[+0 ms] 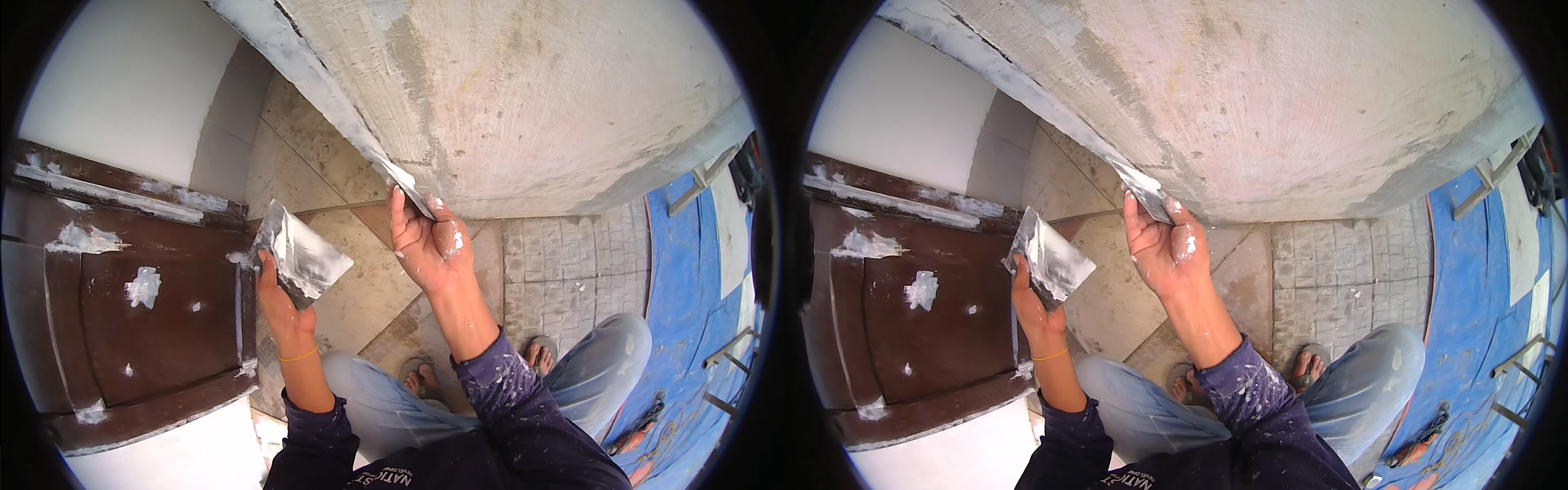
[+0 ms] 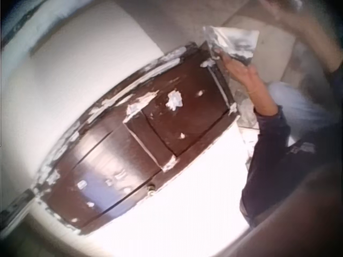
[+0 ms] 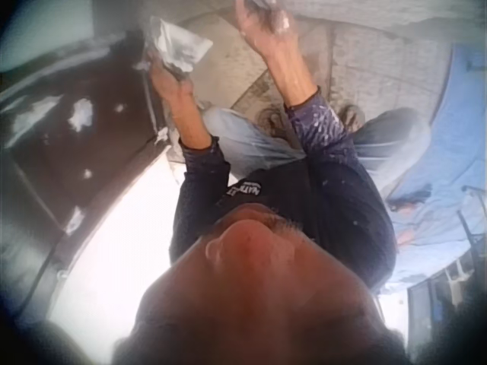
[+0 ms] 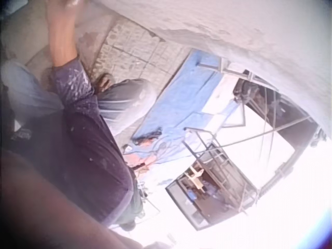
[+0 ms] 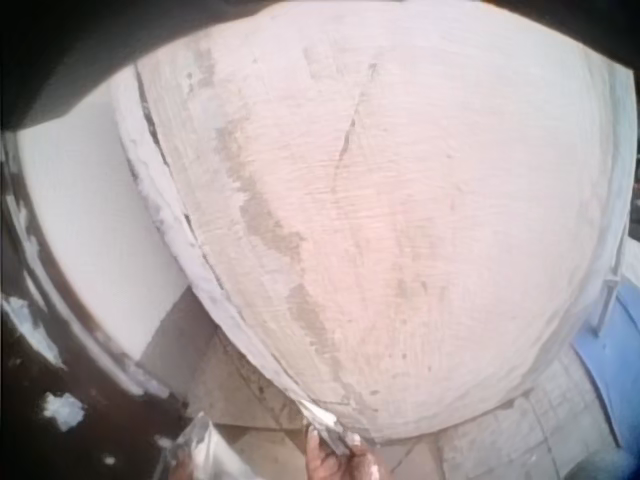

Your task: The person applies white plaster to a wall using a trowel and a smaller putty knife, smoothing the surface along the lower section and near a door frame. They repeatedly scoop plaster from a board and spread it onto the wall.

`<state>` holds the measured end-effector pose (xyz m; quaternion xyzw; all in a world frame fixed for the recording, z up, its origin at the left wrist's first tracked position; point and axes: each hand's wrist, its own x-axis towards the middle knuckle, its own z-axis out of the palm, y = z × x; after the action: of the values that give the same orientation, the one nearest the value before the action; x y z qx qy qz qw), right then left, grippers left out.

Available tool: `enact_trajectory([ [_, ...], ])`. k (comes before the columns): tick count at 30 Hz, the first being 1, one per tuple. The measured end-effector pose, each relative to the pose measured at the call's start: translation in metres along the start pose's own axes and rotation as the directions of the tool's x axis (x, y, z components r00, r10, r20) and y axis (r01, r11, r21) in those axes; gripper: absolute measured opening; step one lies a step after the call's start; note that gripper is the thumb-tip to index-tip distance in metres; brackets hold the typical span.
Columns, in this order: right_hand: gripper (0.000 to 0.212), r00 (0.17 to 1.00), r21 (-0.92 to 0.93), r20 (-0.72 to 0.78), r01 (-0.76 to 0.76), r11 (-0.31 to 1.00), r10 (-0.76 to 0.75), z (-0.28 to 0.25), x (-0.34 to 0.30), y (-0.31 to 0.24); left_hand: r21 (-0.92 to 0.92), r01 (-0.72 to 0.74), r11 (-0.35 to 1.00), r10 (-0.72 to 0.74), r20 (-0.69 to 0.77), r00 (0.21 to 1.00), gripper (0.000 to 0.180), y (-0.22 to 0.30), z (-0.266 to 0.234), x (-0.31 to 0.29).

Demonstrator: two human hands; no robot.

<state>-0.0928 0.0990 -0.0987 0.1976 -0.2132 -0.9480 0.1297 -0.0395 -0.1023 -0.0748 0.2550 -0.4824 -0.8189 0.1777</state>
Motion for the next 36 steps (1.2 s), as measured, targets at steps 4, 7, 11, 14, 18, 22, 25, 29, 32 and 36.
enact_trajectory([
  [4,0.030,1.000,0.023,0.002,0.025,0.999,-0.025,0.006,0.002,0.002,0.008,-0.021,1.000,0.021,0.001,1.000,0.036,-0.001,0.001,0.000],
  [7,0.029,0.999,0.031,-0.001,0.048,0.998,-0.048,0.007,0.002,0.004,0.010,-0.020,1.000,0.020,0.009,1.000,0.036,-0.002,0.000,0.001],
  [11,0.029,0.999,0.028,-0.018,0.050,0.998,-0.050,0.008,0.005,0.004,0.023,-0.015,1.000,0.015,0.016,1.000,0.036,-0.003,-0.003,0.003],
  [14,0.029,0.998,0.048,-0.049,0.031,0.998,-0.029,0.009,0.005,0.002,0.005,-0.007,1.000,0.006,0.068,0.998,0.036,-0.004,-0.004,0.004],
  [18,0.030,0.999,0.063,-0.030,0.016,0.998,-0.014,0.008,0.006,0.001,0.014,-0.018,1.000,0.017,0.062,0.998,0.035,-0.004,-0.004,0.004],
  [22,0.034,0.999,0.102,0.003,0.043,0.994,-0.044,0.007,0.009,0.002,0.024,-0.005,1.000,0.004,0.043,0.999,0.036,-0.004,-0.002,0.004],
  [25,0.037,1.000,0.085,0.020,0.023,0.996,-0.024,0.011,0.010,-0.002,0.020,-0.004,1.000,0.004,0.030,1.000,0.036,-0.004,-0.001,0.004],
  [29,0.033,0.997,0.100,-0.049,-0.060,0.993,0.065,0.024,0.004,-0.028,0.008,-0.003,1.000,0.003,0.027,1.000,0.036,-0.004,-0.001,0.003],
  [32,0.034,0.991,0.148,-0.017,-0.130,0.980,0.134,0.031,-0.009,-0.058,-0.004,-0.010,1.000,0.010,0.032,0.999,0.038,-0.004,-0.002,0.001],
  [36,0.034,0.999,0.121,0.046,0.003,0.993,-0.009,0.025,-0.036,-0.079,-0.010,-0.004,1.000,0.004,0.046,0.999,0.038,-0.001,-0.001,-0.001],
])
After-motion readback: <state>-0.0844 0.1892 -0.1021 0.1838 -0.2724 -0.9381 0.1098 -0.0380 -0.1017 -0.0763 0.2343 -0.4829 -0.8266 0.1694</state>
